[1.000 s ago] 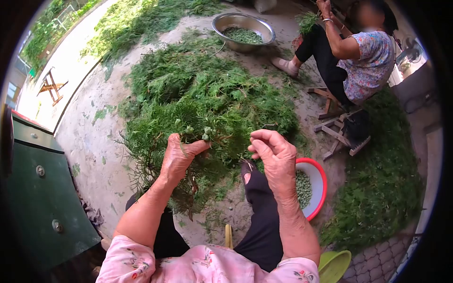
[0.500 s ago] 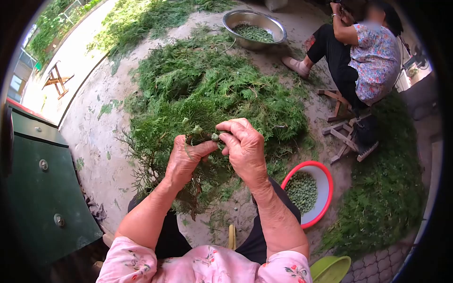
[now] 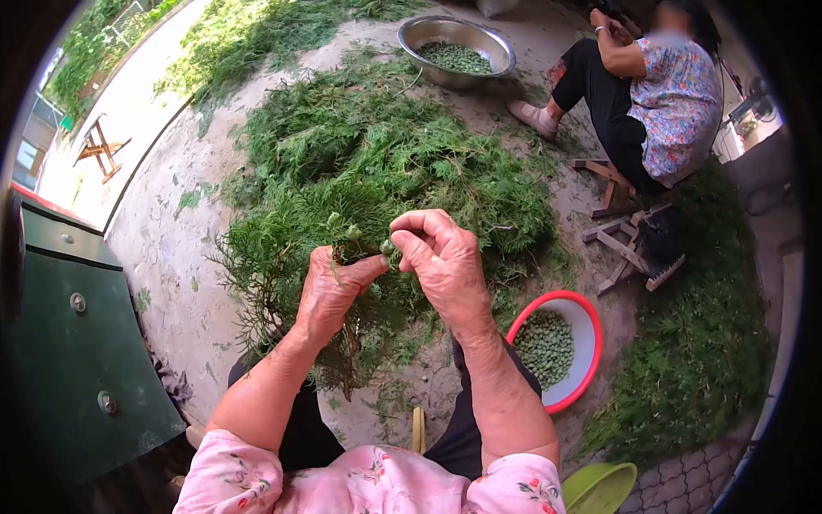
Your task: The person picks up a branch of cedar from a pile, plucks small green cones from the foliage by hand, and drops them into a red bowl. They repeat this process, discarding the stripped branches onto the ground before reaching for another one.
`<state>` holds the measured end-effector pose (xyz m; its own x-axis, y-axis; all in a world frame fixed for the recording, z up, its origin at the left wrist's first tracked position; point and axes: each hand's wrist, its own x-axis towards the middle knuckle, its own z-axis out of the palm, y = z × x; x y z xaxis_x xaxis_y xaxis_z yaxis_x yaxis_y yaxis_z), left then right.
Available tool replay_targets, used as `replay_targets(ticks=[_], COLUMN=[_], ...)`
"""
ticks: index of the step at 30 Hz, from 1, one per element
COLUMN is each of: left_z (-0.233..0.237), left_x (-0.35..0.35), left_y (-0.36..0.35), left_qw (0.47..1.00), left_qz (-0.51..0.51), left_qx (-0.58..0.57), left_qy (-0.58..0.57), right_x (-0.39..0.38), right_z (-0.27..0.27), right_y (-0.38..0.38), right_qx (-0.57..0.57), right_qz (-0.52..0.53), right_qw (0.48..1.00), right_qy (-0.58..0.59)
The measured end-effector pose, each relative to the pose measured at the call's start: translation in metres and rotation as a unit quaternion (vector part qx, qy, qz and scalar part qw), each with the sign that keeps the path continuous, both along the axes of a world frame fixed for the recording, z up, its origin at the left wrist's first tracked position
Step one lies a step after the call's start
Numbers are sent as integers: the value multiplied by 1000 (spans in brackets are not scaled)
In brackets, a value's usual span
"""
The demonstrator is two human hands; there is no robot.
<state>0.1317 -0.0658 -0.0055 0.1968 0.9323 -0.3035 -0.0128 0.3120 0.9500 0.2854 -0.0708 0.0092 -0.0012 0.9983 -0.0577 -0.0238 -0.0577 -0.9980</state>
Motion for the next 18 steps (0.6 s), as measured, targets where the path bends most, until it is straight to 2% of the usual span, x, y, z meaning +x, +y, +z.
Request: replay_targets(ticks=[1, 2, 4, 8, 9, 10, 12, 15, 18], left_z=[0, -2, -8, -2, -3, -3, -3, 2, 8], left_x=[1, 2, 2, 4, 3, 3, -2, -3, -4], left_y=[0, -1, -2, -3, -3, -3, -2, -1, -1], left_qw=[1000, 1000, 998, 995, 998, 1000, 1000, 1000, 999], left_qz=[2, 1, 2, -14, -5, 4, -4, -11, -28], left_qx=[19, 18, 70, 91, 57, 23, 17, 4, 14], left_qy=[4, 5, 5, 35, 7, -21, -8, 6, 34], right_x=[-3, -5, -10, 0, 2, 6, 16, 33, 47], right_z=[-3, 1, -12, -16, -8, -3, -8, -1, -5], right_y=[-1, -4, -3, 3, 3, 3, 8, 10, 11], right_qx=[61, 108, 160, 200, 49, -105, -54, -34, -29], right_qz=[8, 9, -25, -23, -29, -34, -48, -62, -78], right_qw=[996, 975, 954, 942, 994, 991, 956, 914, 883], right_qy=[-58, -195, -254, -267, -96, 80, 283, 399, 462])
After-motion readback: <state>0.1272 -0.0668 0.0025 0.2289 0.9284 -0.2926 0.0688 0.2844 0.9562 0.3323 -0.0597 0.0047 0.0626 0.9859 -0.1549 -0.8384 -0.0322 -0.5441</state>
